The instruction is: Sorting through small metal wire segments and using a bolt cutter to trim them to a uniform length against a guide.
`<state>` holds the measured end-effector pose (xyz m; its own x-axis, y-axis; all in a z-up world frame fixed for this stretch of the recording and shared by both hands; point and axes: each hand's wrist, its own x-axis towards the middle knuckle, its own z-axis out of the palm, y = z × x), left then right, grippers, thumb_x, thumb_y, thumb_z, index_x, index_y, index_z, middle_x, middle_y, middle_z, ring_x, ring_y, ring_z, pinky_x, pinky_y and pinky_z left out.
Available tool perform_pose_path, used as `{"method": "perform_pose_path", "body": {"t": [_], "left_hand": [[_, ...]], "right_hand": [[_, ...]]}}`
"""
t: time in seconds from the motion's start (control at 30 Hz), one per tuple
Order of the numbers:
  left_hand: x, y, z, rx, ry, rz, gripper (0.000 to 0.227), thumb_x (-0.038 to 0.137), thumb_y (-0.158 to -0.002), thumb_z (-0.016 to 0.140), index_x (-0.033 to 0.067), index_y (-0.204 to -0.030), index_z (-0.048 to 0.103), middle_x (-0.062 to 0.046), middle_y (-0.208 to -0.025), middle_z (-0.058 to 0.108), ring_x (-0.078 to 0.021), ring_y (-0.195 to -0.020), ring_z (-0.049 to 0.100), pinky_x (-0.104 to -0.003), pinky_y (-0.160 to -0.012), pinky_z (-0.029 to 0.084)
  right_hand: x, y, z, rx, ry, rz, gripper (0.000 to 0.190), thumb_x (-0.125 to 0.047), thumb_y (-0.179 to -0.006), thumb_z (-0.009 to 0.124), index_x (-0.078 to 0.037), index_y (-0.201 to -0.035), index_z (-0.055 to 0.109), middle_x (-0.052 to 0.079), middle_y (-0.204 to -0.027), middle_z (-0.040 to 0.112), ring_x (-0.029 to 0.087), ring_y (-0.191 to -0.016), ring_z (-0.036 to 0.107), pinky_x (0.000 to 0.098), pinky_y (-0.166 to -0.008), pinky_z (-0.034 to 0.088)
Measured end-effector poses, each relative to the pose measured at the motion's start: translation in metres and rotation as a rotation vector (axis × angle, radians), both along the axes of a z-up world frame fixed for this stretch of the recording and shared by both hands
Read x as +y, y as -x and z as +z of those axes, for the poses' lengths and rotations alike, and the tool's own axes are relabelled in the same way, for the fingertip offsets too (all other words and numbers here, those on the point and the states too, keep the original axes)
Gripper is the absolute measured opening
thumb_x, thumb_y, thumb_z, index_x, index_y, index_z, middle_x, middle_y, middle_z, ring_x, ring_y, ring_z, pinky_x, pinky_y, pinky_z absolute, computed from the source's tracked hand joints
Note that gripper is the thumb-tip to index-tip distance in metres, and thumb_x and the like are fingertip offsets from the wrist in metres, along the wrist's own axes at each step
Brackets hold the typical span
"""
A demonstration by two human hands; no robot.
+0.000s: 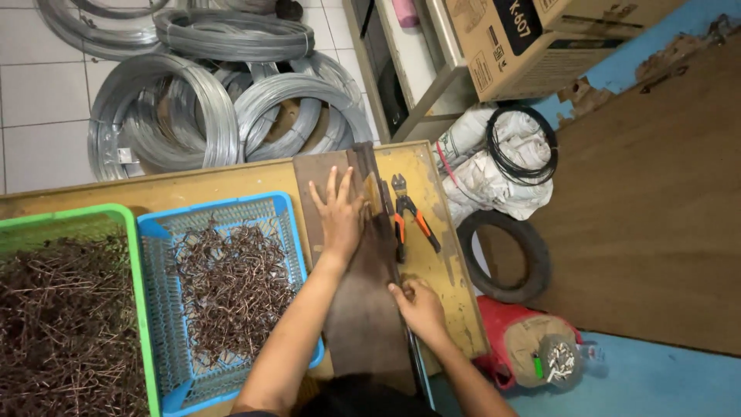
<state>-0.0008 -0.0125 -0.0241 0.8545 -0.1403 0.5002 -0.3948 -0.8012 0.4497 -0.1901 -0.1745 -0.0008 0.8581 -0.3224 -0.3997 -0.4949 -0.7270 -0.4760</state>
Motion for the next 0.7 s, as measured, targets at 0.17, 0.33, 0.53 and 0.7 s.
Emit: {"method": "perform_pose_path", "body": {"t": [0.17, 0.33, 0.53, 0.7], "left_hand": [[0.001, -0.002, -0.001, -0.007, 0.007, -0.008, 0.014, 0.031, -0.084, 0.076, 0.0178, -0.089, 0.08, -0.01, -0.152, 0.054, -0.0406, -0.15, 0.034, -0.075, -0.115, 0.017], [0.003, -0.003, -0.002, 0.012, 0.034, -0.035, 0.011, 0.03, -0.084, 0.077, 0.0193, -0.087, 0.08, -0.009, -0.149, 0.056, -0.0397, -0.149, 0.036, -0.074, -0.116, 0.017], [0.002, -0.004, -0.01, 0.038, 0.032, -0.032, 0.012, 0.03, -0.086, 0.076, 0.0204, -0.092, 0.08, -0.009, -0.149, 0.056, -0.0383, -0.149, 0.036, -0.071, -0.118, 0.018], [0.007, -0.004, -0.013, 0.043, 0.059, -0.048, 0.013, 0.032, -0.089, 0.074, 0.0203, -0.091, 0.081, -0.009, -0.148, 0.057, -0.0392, -0.149, 0.036, -0.069, -0.118, 0.02]], "right_hand": [[0.002, -0.006, 0.01, -0.104, 0.067, 0.085, 0.045, -0.053, -0.087, 0.074, -0.009, -0.089, 0.075, 0.015, -0.088, 0.062, 0.04, -0.096, 0.068, 0.0466, -0.083, 0.055], [0.009, -0.018, 0.042, -0.197, 0.036, 0.138, 0.046, -0.047, -0.082, 0.078, -0.001, -0.078, 0.074, 0.026, -0.114, 0.062, 0.048, -0.116, 0.059, 0.0497, -0.095, 0.052], [0.003, -0.021, 0.044, -0.223, 0.005, 0.163, 0.044, -0.044, -0.08, 0.08, -0.002, -0.071, 0.072, 0.019, -0.123, 0.064, 0.044, -0.124, 0.058, 0.0476, -0.1, 0.052], [0.001, -0.023, 0.049, -0.266, -0.043, 0.193, 0.04, -0.039, -0.074, 0.084, -0.005, -0.063, 0.068, 0.014, -0.126, 0.067, 0.042, -0.129, 0.057, 0.0482, -0.102, 0.051]]}}
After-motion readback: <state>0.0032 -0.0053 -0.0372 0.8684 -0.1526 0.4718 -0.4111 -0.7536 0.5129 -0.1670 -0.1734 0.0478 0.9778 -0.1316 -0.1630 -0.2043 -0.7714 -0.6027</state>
